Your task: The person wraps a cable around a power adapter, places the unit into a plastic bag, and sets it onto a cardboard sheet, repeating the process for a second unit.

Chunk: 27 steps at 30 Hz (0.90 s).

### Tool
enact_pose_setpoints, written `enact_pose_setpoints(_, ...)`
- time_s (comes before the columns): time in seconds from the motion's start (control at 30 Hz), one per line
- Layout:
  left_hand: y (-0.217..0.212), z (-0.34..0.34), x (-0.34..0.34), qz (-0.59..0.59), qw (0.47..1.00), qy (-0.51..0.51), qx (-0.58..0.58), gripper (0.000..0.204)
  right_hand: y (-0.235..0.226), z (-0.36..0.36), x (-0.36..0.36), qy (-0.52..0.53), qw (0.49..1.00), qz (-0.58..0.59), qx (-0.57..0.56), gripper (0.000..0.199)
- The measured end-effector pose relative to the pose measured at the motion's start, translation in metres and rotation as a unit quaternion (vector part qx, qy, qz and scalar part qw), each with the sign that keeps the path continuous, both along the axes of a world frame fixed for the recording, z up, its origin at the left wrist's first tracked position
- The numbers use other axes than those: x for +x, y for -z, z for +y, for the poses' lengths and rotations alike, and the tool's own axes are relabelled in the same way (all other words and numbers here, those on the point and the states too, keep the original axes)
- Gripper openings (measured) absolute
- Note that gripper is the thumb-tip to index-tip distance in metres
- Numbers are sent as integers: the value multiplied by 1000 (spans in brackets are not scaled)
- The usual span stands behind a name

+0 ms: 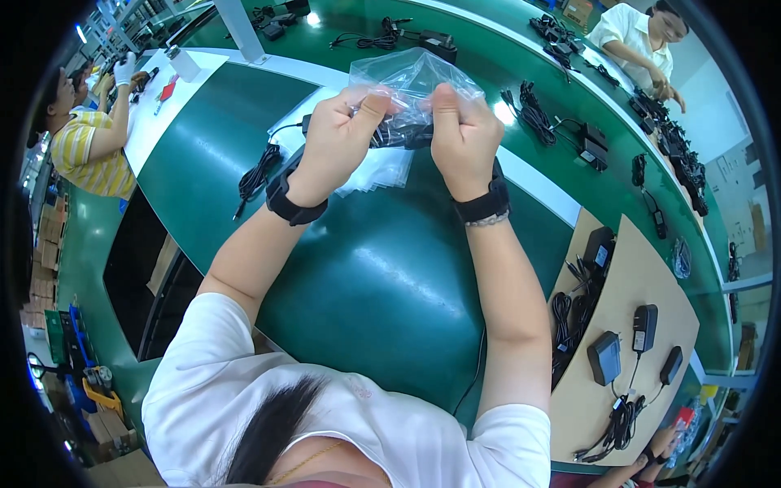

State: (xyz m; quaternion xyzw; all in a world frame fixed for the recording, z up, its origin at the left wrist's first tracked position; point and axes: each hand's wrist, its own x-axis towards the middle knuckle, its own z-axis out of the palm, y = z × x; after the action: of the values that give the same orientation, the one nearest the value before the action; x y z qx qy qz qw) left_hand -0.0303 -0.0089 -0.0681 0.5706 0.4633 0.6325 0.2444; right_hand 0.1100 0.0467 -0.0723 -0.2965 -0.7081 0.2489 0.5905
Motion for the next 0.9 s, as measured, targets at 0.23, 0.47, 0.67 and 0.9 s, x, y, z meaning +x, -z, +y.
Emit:
enact_pose_setpoints(0.23, 4, 0, -1, -154, 979, 107, -80, 35, -8, -9, 0, 32, 994, -63, 83, 35)
enact_pose_setpoints(0.47, 1, 7, -7, -133, 989, 56, -21, 35, -13, -10, -10, -75, 992, 27, -98, 31)
enact_pose_setpoints(0.67, -3, 5, -23, 68, 992, 24, 105, 24, -25, -8, -4, -330, 826, 171, -424, 34)
enact_pose_setpoints(0.9, -6, 12, -22, -41, 999, 11, 16, 25, -9, -9, -11, -194, 941, 57, -273, 37)
